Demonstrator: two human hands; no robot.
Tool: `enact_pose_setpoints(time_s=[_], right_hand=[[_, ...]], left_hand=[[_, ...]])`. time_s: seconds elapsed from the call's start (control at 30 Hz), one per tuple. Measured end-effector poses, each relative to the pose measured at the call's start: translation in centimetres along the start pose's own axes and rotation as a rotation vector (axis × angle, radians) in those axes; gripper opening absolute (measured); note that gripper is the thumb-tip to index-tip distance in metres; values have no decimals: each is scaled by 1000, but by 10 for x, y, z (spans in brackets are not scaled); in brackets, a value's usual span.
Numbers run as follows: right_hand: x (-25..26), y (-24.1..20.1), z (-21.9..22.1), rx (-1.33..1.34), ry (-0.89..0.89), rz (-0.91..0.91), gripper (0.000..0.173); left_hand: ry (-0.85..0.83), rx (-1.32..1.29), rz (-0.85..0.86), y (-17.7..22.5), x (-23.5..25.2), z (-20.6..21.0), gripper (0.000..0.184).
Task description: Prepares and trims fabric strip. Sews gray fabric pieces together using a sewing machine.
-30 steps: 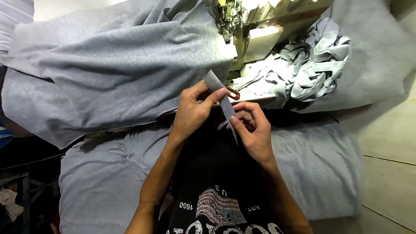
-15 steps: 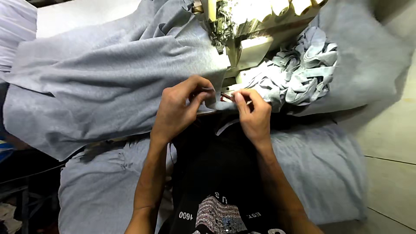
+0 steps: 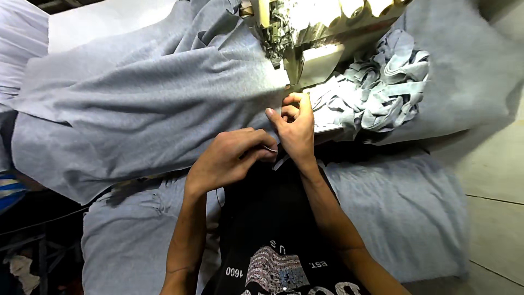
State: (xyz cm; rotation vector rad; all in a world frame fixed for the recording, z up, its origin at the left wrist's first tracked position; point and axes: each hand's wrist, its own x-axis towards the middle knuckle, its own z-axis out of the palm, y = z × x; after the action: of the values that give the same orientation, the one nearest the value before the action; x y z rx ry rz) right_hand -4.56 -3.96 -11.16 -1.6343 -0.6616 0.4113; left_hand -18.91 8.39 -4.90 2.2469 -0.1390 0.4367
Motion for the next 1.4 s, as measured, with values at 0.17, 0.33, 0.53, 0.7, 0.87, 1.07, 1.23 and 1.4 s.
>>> enact_pose_setpoints(time_s=[0.17,0.33,0.53,0.7,0.87,1.07,1.23,1.4], right_hand=[[-2,-5,-10,-19,35,-112,36],[-3,-10,-22,0,62,-165,36],[2,3,-23,25,-8,-206,20],[-3,8,-27,84,-72,-149,18],[-5,9,-31,149,-67,-91,42],[-1,5,-30,30,-42,-143,27],[-3,6,-29,-37,-8,-142,23],[-5,6,-28,-73,5,-140,22]], left_hand=[[32,-75,-12,1,3,-1,11],[63,-32,-43,0,7,3,11],[70,-56,-48,-4,18,10,11],[23,-304,-18,3,40,9,8],[219,6,-199,-4,71,13,10],[348,270,-340,-22,90,5,12],[386,268,-366,-28,94,-4,12],[425,289,-380,-37,99,-9,12]])
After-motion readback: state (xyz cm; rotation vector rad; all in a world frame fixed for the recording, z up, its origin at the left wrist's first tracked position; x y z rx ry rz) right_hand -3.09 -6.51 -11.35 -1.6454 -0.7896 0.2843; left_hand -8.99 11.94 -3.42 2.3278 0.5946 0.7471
